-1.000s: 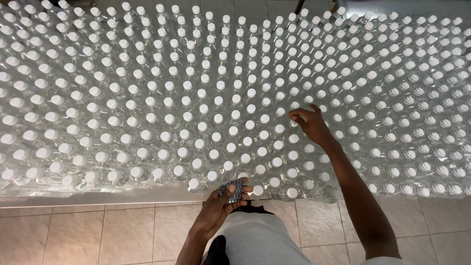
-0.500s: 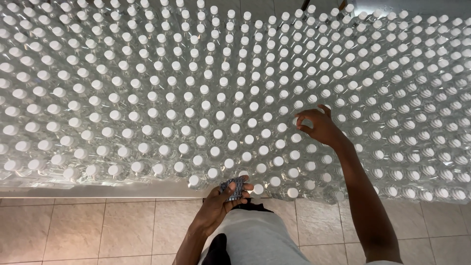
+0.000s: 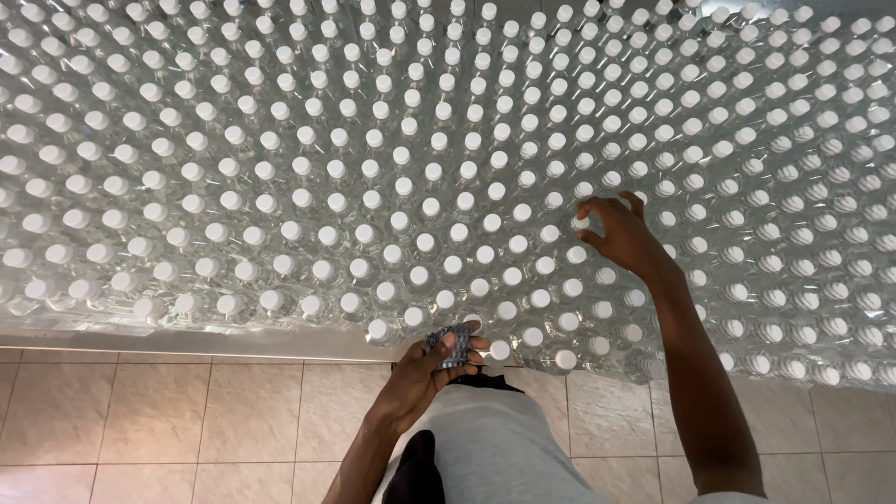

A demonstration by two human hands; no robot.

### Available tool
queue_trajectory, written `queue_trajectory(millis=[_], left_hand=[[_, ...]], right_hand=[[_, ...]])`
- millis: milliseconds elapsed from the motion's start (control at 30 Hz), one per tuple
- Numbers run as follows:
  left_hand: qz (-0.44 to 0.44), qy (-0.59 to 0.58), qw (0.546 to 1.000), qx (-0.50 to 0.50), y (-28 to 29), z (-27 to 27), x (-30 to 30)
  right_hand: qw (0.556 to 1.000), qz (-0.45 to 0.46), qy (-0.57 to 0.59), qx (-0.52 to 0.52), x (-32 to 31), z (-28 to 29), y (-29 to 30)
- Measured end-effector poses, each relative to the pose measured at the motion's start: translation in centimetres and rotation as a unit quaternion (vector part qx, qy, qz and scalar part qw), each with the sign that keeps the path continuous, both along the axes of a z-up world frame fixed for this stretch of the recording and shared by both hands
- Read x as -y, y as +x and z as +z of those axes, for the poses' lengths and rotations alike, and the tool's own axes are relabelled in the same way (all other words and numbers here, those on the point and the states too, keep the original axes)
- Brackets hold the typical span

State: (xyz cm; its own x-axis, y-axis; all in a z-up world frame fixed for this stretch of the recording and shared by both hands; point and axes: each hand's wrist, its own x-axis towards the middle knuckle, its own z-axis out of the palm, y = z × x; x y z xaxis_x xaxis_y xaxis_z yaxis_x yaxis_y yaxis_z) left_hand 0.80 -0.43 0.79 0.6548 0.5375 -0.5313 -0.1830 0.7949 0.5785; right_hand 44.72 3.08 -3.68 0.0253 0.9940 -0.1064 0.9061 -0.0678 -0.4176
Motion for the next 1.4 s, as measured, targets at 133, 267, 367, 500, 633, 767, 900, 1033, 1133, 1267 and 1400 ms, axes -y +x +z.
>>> queue_trajectory(millis=[133,267,367,500,633,767,900,1033,1133,1267,1400], left_hand=[[-0.008,-0.004,1.0,0.012,0.6,0.1,-0.4],[-0.013,0.01,0.998,0.057,1.3,-0.4,-0.1],[-0.018,0.018,0.996,0.084,1.9,-1.5,0.3],[-0.056,0.019,0.995,0.086,2.1,-2.3,0.9],[-0.071,0.015,0.994,0.081,1.8,-2.1,0.8],[-0.095,0.01,0.994,0.047,1.6,0.1,0.1],[-0.091,0.019,0.995,0.025,1.2,-0.3,0.1],[-0.058,0.017,0.998,0.03,0.5,-0.4,0.1],[-0.036,0.013,0.999,0.019,-0.1,0.2,-0.2],[-0.014,0.008,1.0,0.01,-1.1,0.4,0.1],[0.019,-0.016,1.0,-0.006,-1.5,0.2,0.2]], right_hand=[[0.994,0.041,0.094,0.034,1.9,3.3,-4.2],[0.979,0.026,0.05,-0.195,4.7,5.9,-12.2],[0.946,0.072,0.023,-0.315,6.1,6.9,-16.7],[0.933,0.078,-0.014,-0.35,7.1,6.5,-19.2],[0.93,0.058,-0.015,-0.361,8.0,5.9,-19.3],[0.933,-0.018,-0.043,-0.358,7.7,6.5,-19.5],[0.926,-0.063,-0.062,-0.367,6.3,8.1,-19.3],[0.93,-0.064,-0.063,-0.357,3.7,7.0,-16.8],[0.955,-0.053,-0.012,-0.292,0.0,5.3,-13.7],[0.968,-0.024,0.125,-0.218,-4.4,2.9,-10.2],[0.964,0.039,0.161,-0.209,-7.3,0.8,-8.6]])
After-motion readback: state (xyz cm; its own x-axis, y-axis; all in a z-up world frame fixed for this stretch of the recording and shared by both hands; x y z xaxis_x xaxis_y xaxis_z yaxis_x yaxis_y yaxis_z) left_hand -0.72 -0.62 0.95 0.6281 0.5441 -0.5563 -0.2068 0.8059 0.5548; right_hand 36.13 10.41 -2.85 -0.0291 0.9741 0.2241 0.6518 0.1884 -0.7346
